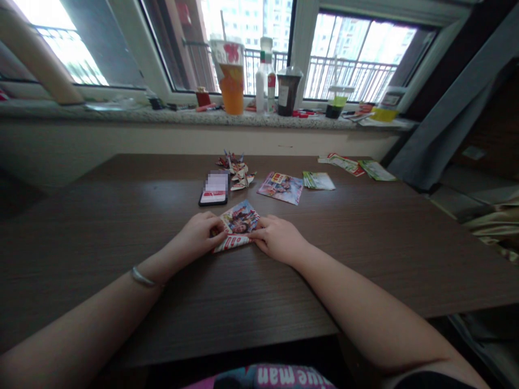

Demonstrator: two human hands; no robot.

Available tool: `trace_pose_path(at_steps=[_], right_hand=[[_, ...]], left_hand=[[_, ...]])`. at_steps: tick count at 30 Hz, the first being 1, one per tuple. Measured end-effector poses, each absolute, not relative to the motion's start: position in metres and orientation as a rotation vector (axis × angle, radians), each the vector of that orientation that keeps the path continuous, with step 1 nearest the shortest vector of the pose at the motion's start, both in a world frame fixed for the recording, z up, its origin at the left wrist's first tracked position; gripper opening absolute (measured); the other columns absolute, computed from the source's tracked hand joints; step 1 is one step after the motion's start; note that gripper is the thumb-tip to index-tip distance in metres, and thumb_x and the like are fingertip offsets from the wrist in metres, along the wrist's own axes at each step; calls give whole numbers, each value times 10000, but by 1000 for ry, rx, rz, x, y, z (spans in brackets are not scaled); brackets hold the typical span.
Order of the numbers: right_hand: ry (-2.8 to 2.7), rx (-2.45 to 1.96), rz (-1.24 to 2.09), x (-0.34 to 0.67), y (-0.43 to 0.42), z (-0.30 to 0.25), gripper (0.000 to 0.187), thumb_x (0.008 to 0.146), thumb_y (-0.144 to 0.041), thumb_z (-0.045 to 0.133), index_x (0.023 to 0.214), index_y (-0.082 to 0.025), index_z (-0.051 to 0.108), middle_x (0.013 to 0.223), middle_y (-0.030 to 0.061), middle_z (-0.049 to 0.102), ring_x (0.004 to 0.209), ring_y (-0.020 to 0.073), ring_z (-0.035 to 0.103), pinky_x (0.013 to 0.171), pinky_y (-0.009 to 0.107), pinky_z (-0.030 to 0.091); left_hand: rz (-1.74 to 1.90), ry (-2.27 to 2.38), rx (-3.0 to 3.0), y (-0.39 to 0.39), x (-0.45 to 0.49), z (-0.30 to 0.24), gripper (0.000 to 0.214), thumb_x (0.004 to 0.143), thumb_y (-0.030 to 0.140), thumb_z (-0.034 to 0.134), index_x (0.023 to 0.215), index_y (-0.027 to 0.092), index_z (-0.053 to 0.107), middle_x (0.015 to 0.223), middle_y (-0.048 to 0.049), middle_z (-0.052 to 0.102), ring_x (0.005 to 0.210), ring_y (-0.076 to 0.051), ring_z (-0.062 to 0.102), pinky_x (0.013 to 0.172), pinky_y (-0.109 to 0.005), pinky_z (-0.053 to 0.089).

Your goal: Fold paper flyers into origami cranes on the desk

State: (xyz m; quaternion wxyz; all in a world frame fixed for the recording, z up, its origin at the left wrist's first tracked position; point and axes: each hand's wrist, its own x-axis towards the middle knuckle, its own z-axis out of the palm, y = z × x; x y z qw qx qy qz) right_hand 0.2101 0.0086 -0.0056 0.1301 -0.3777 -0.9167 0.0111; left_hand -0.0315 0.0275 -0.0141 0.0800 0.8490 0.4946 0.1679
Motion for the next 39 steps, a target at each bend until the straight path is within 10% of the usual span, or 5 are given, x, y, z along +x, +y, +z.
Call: trace_pose_path(at_steps=[39], right_hand=[[-2656, -1345, -92, 207, 9, -3, 313, 963, -366, 443, 1154, -331, 688, 1035, 70, 660, 944, 218, 569, 730, 306, 445]], left_hand=[[340, 1264, 2738, 8, -28, -3, 316, 889, 260, 513, 1178, 268, 641, 1059, -86, 588, 1014, -249, 542, 956, -406, 443]])
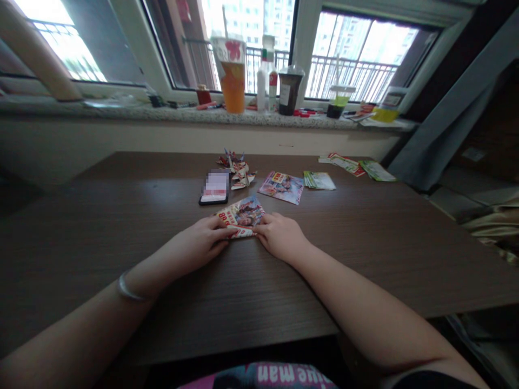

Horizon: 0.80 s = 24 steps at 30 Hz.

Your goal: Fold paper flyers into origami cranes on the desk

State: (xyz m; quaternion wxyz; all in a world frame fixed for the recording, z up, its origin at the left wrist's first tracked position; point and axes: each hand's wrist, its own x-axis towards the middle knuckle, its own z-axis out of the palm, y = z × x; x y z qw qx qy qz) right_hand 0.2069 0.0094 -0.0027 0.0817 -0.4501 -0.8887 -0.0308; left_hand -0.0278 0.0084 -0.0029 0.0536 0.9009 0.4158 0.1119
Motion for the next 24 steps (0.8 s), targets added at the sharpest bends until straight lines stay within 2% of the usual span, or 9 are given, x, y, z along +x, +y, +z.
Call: trace_pose_path(at_steps=[9, 14, 18, 24], right_hand=[[-2650, -1331, -130, 207, 10, -6, 314, 963, -352, 434, 1157, -349, 682, 1040, 64, 659, 933, 225, 572, 722, 316, 439], [-2637, -1345, -96, 208, 12, -5, 288, 958, -365, 451, 1058, -285, 709, 1025, 60, 675, 930, 217, 584, 728, 305, 436], [-2618, -1356, -44, 210, 14, -5, 220, 936, -336, 504, 1005, -256, 698, 985, 45, 689, 916, 201, 599, 736, 292, 432], [-2589, -1279, -63, 209, 17, -11, 231, 943, -336, 502, 992, -247, 709, 994, 50, 684, 924, 190, 587, 750, 290, 423]], left_hand=[[307, 1334, 2804, 3, -24, -4, 323, 896, 263, 497, 1192, 252, 625, 1179, -91, 573, 1137, -285, 493, 1014, -440, 418], [307, 1305, 2819, 3, -23, -5, 322, 906, 255, 482, 1198, 226, 613, 1209, -93, 583, 1150, -285, 485, 1028, -444, 406], [295, 1356, 2811, 2, -22, -5, 302, 909, 263, 479, 1172, 211, 617, 1185, -103, 596, 1150, -287, 488, 1035, -454, 395], [203, 1428, 2820, -1, -19, 2, 261, 899, 301, 498, 1084, 172, 630, 1115, -116, 616, 1084, -299, 513, 969, -449, 442]])
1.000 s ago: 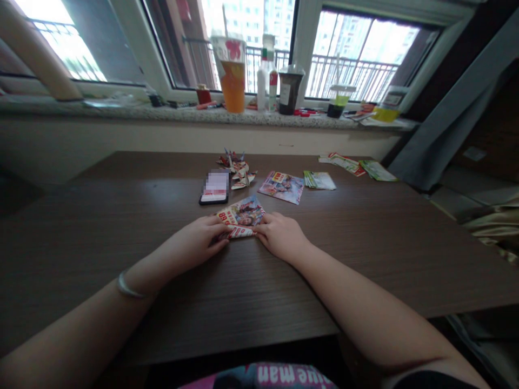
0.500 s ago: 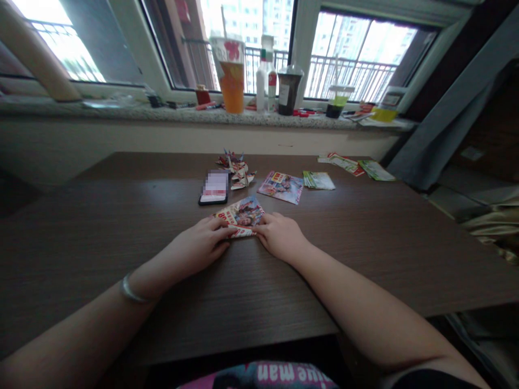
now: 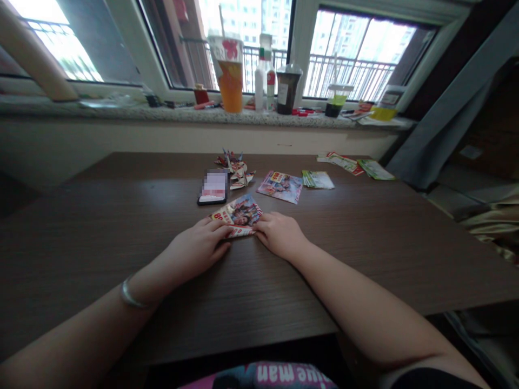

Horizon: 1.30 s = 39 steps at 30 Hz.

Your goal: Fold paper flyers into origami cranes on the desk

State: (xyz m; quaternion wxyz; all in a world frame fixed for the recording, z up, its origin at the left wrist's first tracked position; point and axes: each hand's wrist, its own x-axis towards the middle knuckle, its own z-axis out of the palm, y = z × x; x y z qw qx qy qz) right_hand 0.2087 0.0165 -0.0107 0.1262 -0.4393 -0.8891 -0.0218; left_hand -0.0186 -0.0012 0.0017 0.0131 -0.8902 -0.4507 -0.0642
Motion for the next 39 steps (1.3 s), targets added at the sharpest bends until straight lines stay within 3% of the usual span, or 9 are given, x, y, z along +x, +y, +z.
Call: trace_pose_path(at_steps=[4, 10, 22, 26, 29, 39], right_hand=[[-2584, -1220, -84, 207, 20, -15, 233, 942, -332, 507, 962, -242, 721, 987, 47, 685, 899, 182, 581, 739, 290, 420], [-2563, -1219, -80, 206, 22, -15, 236, 939, -346, 512, 971, -256, 728, 1005, 28, 687, 927, 188, 582, 741, 290, 426], [-2541, -1266, -35, 207, 21, -14, 229, 931, -344, 520, 970, -268, 732, 977, 26, 679, 909, 186, 578, 738, 291, 419], [-2541, -1265, -20, 207, 21, -14, 230, 927, -337, 523, 966, -258, 736, 969, 36, 674, 910, 189, 577, 751, 294, 426], [-2557, -1238, 13, 209, 24, -15, 232, 929, -324, 521, 962, -248, 738, 965, 42, 673, 916, 186, 574, 779, 298, 432], [-2599, -1192, 54, 213, 27, -10, 190, 913, -256, 539, 1015, -235, 698, 969, 40, 688, 915, 181, 590, 782, 289, 425]], left_hand=[[-114, -1502, -2693, -5, -16, 4, 308, 902, 350, 508, 1150, 195, 602, 1145, -110, 596, 1081, -304, 516, 877, -422, 491], [-68, -1463, -2647, -8, -15, 0, 393, 928, 356, 475, 1309, 272, 520, 1185, -106, 575, 1088, -304, 514, 895, -439, 470], [-162, -1411, -2619, -8, -14, -5, 384, 916, 327, 494, 1278, 218, 561, 1190, -126, 593, 1124, -313, 526, 964, -479, 437], [-239, -1289, -2618, -6, -13, -13, 397, 931, 288, 458, 1285, 137, 555, 1308, -143, 553, 1253, -312, 453, 1078, -466, 340], [-221, -1209, -2676, -4, -12, -17, 435, 944, 295, 435, 1301, 63, 524, 1333, -167, 537, 1239, -298, 473, 1077, -431, 352], [-218, -1251, -2755, -7, -11, -12, 435, 937, 324, 469, 1340, 162, 480, 1292, -144, 537, 1220, -287, 473, 1070, -445, 360]])
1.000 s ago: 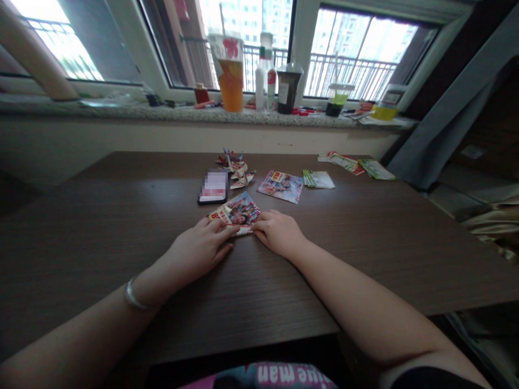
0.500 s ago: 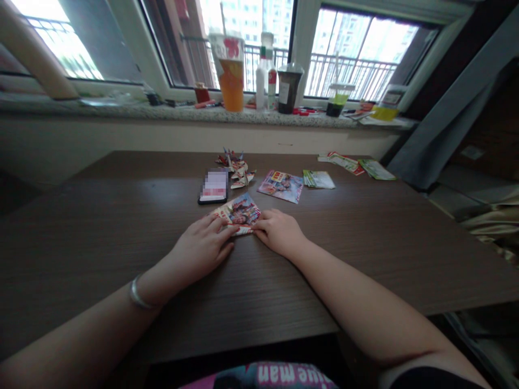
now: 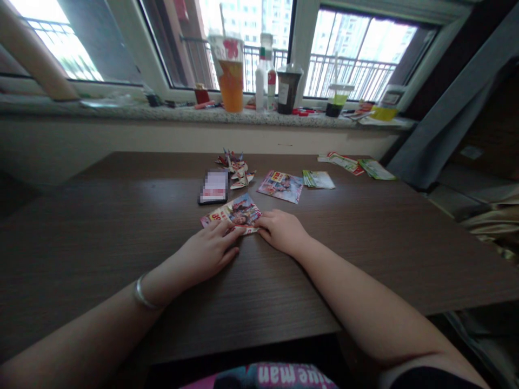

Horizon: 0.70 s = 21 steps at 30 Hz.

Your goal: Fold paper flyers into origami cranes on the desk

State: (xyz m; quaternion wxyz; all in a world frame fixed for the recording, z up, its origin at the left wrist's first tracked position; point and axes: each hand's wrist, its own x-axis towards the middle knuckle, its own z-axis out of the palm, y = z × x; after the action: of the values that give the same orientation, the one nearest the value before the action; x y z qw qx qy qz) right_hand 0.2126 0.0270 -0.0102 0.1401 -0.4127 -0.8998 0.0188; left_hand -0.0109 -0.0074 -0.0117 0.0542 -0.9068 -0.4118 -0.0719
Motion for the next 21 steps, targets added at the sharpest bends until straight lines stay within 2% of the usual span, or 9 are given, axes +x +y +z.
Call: trace_pose_path(at_steps=[7, 11, 21], right_hand=[[-2613, -1210, 14, 212, 26, -9, 182, 916, -260, 530, 942, -232, 707, 949, 44, 670, 896, 179, 577, 752, 285, 409], [-2616, -1211, 29, 212, 25, -8, 197, 917, -258, 522, 938, -222, 714, 962, 46, 670, 903, 176, 579, 765, 283, 414], [-2684, -1205, -57, 212, 20, -4, 228, 938, -267, 480, 967, -214, 700, 1016, 57, 672, 925, 178, 583, 755, 278, 419]], left_hand=[[-208, -1216, -2783, -7, -10, -9, 441, 934, 320, 468, 1343, 155, 480, 1283, -159, 529, 1161, -287, 502, 1024, -445, 399], [-222, -1218, -2801, -10, -9, -6, 458, 929, 304, 471, 1376, 206, 454, 1265, -153, 528, 1130, -282, 521, 990, -459, 423], [-232, -1235, -2807, -11, -11, -7, 459, 932, 300, 463, 1383, 220, 460, 1273, -144, 526, 1183, -292, 488, 1025, -471, 390]])
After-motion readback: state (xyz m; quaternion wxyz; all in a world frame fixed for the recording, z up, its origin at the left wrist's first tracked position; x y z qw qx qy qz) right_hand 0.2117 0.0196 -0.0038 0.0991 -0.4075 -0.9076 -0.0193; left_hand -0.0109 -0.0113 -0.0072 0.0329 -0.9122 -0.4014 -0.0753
